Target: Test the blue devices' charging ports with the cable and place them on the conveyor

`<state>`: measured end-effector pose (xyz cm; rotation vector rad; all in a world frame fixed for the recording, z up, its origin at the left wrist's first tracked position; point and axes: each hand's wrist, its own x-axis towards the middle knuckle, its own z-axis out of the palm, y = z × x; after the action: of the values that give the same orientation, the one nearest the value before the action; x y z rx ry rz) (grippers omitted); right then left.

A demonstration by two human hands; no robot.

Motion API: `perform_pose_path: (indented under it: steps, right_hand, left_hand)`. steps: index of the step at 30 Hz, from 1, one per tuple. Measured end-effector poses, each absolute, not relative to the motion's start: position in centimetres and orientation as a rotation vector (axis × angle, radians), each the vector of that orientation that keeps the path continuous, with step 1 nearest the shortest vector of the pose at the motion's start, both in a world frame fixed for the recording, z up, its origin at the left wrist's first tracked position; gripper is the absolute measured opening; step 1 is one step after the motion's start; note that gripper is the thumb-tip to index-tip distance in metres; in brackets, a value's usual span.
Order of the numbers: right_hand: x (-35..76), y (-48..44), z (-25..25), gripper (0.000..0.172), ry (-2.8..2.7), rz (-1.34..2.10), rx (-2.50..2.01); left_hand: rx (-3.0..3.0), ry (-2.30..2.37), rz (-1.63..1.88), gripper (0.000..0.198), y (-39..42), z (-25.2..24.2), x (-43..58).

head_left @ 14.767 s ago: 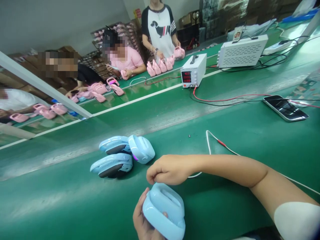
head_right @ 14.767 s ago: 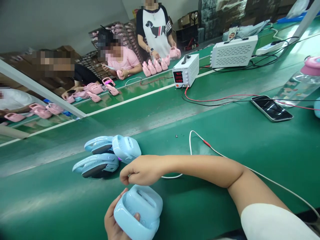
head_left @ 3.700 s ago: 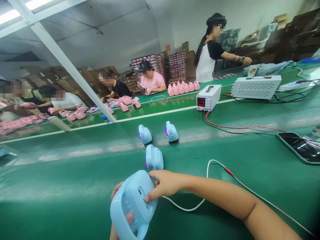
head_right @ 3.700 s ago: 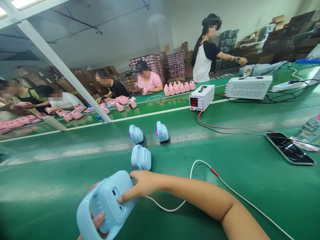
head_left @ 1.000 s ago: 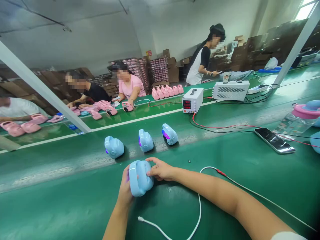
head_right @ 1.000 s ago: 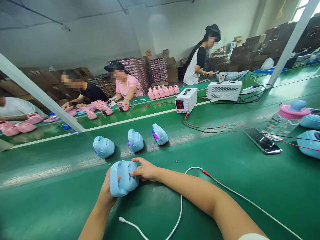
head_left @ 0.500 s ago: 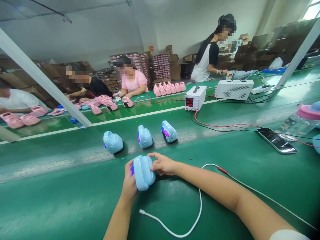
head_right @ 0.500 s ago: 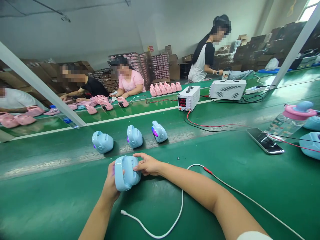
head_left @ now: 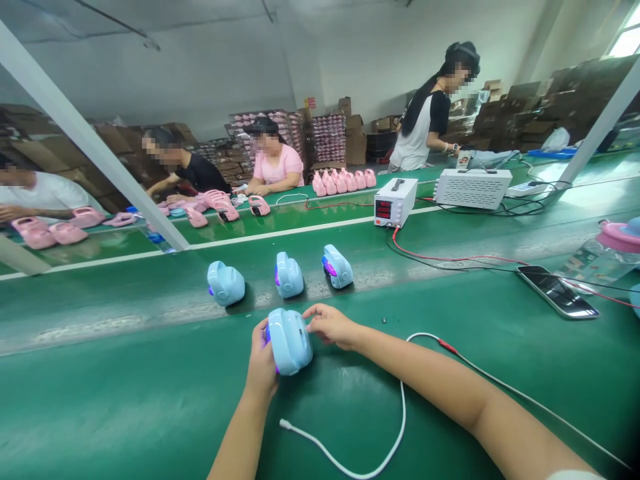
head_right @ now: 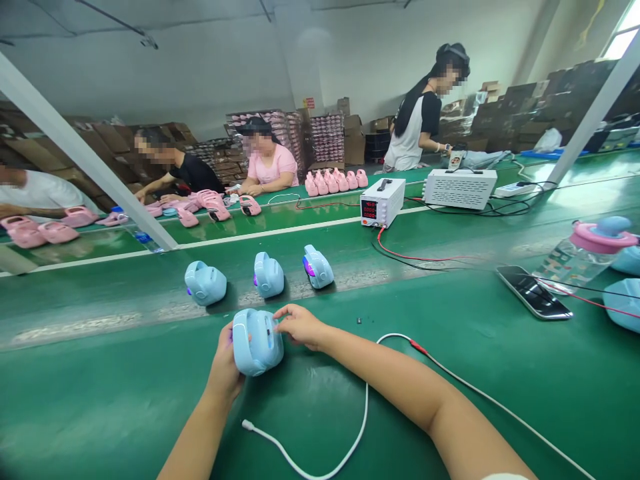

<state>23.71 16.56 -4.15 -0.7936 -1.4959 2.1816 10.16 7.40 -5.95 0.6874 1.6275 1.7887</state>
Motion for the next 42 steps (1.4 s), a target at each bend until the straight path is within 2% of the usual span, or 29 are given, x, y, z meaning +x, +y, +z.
perform_pose_path:
  steps: [2, 3, 9, 14, 20, 28, 37, 39, 42]
  right_hand:
    - [23.5, 16.3, -3.7, 0.008, -1.518, 2.086, -0.872]
    - [23.4, 16.1, -3.5, 0.004, -1.531, 2.047, -0.898]
    - [23.6, 15.5, -2.9, 0.012, -1.562, 1.997, -1.035]
    - [23.9, 16.5, -2.9, 0.014, -1.468, 2.202, -1.105]
    - [24.5, 19.2, -3.0, 0.027, -1.11, 2.415, -1.127]
    - [24.5, 19.7, -3.1, 0.027, -0.772, 2.501, -1.113]
    - [24.7, 19.4, -3.1, 0.03, -0.769, 2.527, -1.033]
    - [24.8, 19.3, -3.1, 0.027, -0.788, 2.54, -1.004]
    - [24.8, 19.1, -3.0, 0.013, -0.82, 2.558, -0.971]
  left_hand:
    - [0.691, 1.654, 1.779, 0.056, 7.5, -6.3, 10.1]
    - [0.705, 1.667, 1.773, 0.057, 7.6, -6.5, 10.1]
    - [0.836, 1.786, 1.777, 0.056, 7.5, -7.3, 10.4]
    - [0.921, 1.88, 1.768, 0.051, 7.6, -7.9, 10.4]
    - [0.927, 1.967, 1.75, 0.047, 7.6, -8.3, 10.3]
    - [1.097, 2.081, 1.686, 0.054, 7.2, -7.0, 11.8]
    - [1.066, 2.138, 1.67, 0.056, 7.0, -6.5, 12.4]
    - [1.045, 2.15, 1.678, 0.054, 7.0, -6.5, 12.5]
    - [1.046, 2.157, 1.674, 0.055, 7.0, -6.5, 12.6]
